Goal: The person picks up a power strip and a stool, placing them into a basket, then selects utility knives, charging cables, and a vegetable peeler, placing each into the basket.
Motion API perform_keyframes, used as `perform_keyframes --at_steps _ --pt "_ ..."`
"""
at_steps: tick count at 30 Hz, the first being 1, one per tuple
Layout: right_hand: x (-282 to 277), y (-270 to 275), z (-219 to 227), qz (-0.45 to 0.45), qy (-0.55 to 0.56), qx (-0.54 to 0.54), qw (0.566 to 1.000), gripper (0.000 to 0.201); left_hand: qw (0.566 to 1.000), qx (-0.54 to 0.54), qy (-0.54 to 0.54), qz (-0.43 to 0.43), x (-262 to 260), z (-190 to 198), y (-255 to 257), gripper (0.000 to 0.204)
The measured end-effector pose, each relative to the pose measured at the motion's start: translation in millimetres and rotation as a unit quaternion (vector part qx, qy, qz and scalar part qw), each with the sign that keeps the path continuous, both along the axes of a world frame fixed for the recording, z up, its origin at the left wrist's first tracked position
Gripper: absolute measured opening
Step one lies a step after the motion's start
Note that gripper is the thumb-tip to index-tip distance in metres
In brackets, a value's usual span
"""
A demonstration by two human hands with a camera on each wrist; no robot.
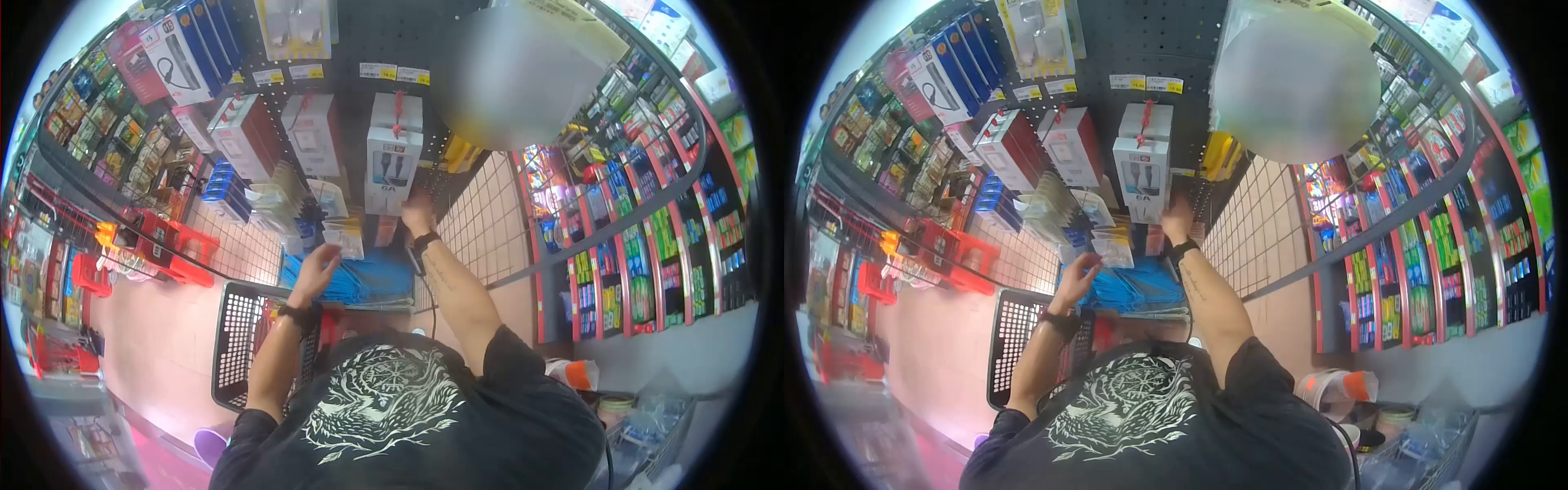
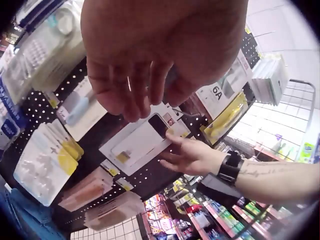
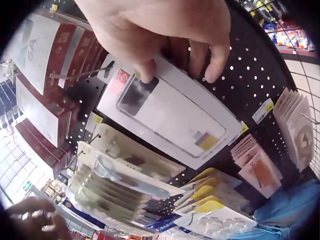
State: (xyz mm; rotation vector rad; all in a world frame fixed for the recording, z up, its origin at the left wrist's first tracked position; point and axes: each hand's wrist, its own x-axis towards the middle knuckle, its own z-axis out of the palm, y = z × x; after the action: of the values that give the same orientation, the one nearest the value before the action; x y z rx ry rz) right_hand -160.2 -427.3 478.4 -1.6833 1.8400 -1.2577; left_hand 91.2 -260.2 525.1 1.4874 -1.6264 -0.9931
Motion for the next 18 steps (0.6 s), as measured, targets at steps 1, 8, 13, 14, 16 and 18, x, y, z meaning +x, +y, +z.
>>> perform_keyframes --at_steps 1,8,13,14,16,18 --pt "1 6 4 0.001 -0.002 0.014 1.000 0.051 1.000 -0.002 -0.002 0.007 -13 5 -13 0.028" --pt "-7 28 6 0.007 -0.029 -0.024 0.999 0.036 0.988 -0.140 -0.040 0.059 -70 -30 -106 0.044" --pt "-14 42 17 0.071 -0.130 -0.045 0.988 0.038 0.991 -0.123 0.008 0.053 -88 -55 -138 0.054" --pt "-17 56 40 0.077 -0.110 -0.027 0.991 0.038 0.987 -0.145 0.060 0.019 -86 -64 -140 0.060" --pt "-23 65 46 0.082 -0.093 -0.004 0.992 0.037 0.988 -0.143 0.026 0.052 -91 -47 -120 0.060" --pt "-28 70 39 0.140 -0.106 -0.004 0.984 0.038 0.987 -0.138 -0.007 0.088 -90 -35 -101 0.060"
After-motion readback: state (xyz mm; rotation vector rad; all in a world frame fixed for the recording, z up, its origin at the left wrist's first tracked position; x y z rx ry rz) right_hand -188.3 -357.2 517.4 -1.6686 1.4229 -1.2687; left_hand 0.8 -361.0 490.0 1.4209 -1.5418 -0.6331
